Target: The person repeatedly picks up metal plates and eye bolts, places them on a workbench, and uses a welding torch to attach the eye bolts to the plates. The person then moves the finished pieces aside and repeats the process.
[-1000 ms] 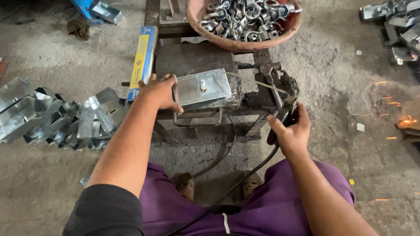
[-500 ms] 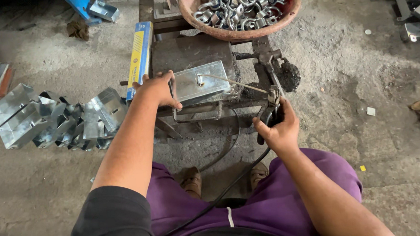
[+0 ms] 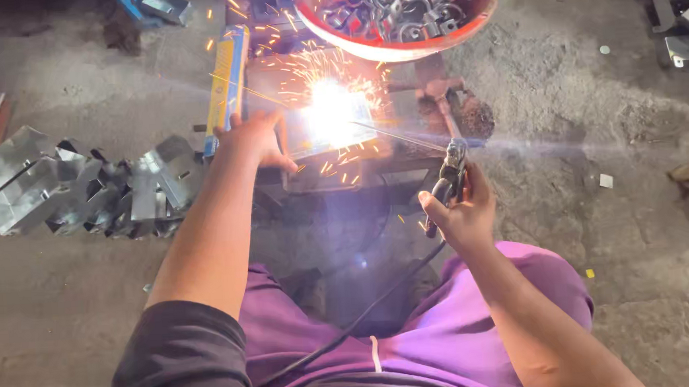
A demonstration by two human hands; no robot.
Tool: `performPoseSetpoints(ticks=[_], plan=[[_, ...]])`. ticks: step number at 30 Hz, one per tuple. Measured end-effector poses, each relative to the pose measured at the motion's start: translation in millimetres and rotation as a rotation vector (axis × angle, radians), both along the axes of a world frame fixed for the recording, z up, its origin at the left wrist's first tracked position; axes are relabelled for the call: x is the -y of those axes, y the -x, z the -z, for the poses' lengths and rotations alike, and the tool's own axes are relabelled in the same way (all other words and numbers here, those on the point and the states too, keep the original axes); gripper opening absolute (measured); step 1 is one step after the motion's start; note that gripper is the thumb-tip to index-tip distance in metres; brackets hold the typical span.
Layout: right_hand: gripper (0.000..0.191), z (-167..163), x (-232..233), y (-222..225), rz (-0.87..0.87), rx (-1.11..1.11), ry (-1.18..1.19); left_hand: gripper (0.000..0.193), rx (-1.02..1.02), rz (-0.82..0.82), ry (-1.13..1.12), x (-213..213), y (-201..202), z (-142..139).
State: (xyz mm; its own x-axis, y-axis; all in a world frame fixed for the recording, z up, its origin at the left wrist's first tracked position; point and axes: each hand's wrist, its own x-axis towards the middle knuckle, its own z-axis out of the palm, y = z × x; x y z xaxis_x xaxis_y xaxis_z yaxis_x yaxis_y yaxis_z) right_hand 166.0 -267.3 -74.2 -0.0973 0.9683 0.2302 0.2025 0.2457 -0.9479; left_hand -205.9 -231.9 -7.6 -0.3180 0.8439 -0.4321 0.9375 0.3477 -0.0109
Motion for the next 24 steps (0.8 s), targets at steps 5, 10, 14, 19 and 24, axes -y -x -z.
performPoseSetpoints(ticks=[5,10,14,19,24], plan=[[0.053,-7.1,0.8,1.9,-0.067,-0.156,0.096,0.135,0.007,-0.036,0.019,-1.7,-1.6,-2.6],[0.055,-12.0,2.2,3.5,-0.046,-0.101,0.045,0.133,-0.008,-0.021,0.021,-4.7,2.9,6.4],[0.057,-11.8,2.2,2.6,-0.047,-0.124,0.029,0.133,-0.009,-0.028,0.010,-7.9,10.7,19.6],[0.055,-8.8,1.0,2.6,-0.037,-0.084,-0.019,0.139,0.031,-0.028,-0.013,-10.3,11.3,20.2],[0.054,-4.0,0.6,1.0,-0.035,-0.088,0.017,0.130,-0.007,-0.034,0.014,-5.9,2.3,7.8]])
